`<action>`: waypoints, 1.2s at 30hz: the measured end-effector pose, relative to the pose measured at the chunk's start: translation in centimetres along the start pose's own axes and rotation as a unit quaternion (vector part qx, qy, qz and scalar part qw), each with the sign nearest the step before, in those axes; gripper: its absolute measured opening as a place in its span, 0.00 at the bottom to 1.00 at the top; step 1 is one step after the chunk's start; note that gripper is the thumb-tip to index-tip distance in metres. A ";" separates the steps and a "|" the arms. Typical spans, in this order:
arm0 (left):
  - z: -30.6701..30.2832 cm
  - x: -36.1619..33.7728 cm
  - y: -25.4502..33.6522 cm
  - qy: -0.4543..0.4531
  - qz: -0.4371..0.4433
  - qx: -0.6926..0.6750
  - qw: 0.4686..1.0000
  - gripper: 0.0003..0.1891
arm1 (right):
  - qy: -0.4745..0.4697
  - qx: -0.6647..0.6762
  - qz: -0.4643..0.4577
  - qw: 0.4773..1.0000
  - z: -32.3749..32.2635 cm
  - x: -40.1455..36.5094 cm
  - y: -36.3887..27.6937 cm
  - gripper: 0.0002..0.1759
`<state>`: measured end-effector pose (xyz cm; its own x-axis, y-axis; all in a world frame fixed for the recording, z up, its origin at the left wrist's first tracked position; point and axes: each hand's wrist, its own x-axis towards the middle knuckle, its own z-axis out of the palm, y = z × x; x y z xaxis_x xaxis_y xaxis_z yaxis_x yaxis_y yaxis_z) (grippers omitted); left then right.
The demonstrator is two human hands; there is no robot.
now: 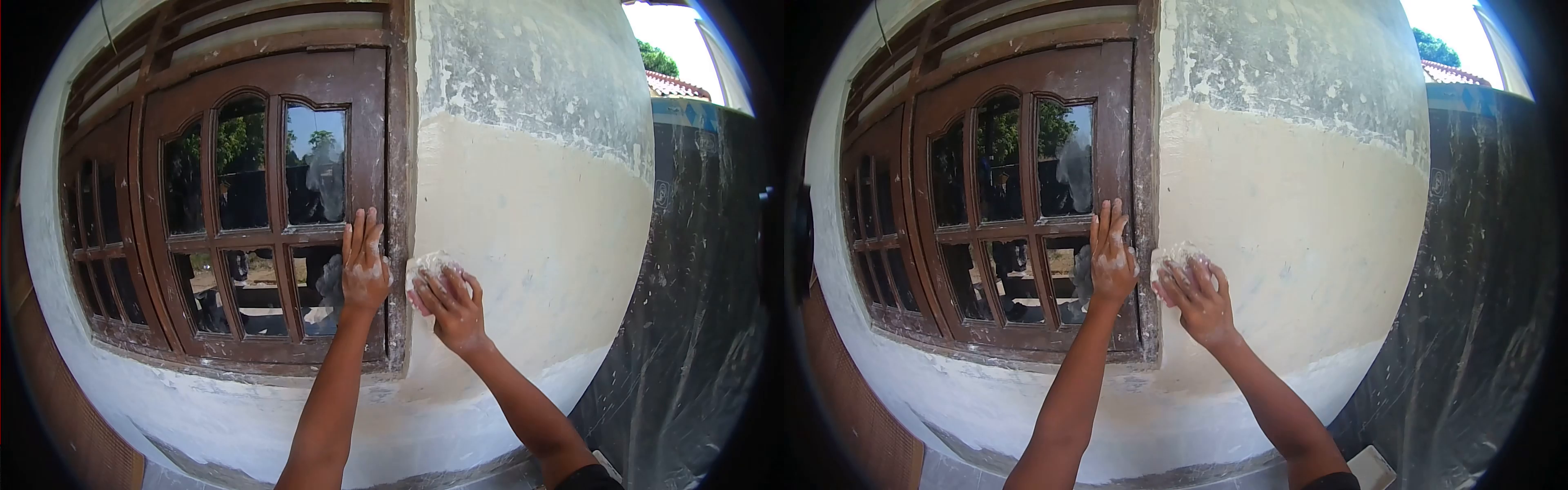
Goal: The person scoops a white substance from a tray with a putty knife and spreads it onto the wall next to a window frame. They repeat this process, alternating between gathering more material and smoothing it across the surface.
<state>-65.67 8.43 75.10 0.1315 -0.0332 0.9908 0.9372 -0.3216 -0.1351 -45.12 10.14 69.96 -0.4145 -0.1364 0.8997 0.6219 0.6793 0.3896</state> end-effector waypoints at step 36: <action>0.6 -0.3 -0.4 0.025 0.010 0.024 0.999 0.25 | -0.106 0.159 0.065 0.979 -6.9 -7.6 -2.0 0.30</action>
<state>-65.84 9.14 74.87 0.1359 -0.0867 0.9869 0.9489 -0.2749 -0.1548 -38.67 4.85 63.65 -0.4950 0.0965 0.8635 0.4539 0.8762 0.1622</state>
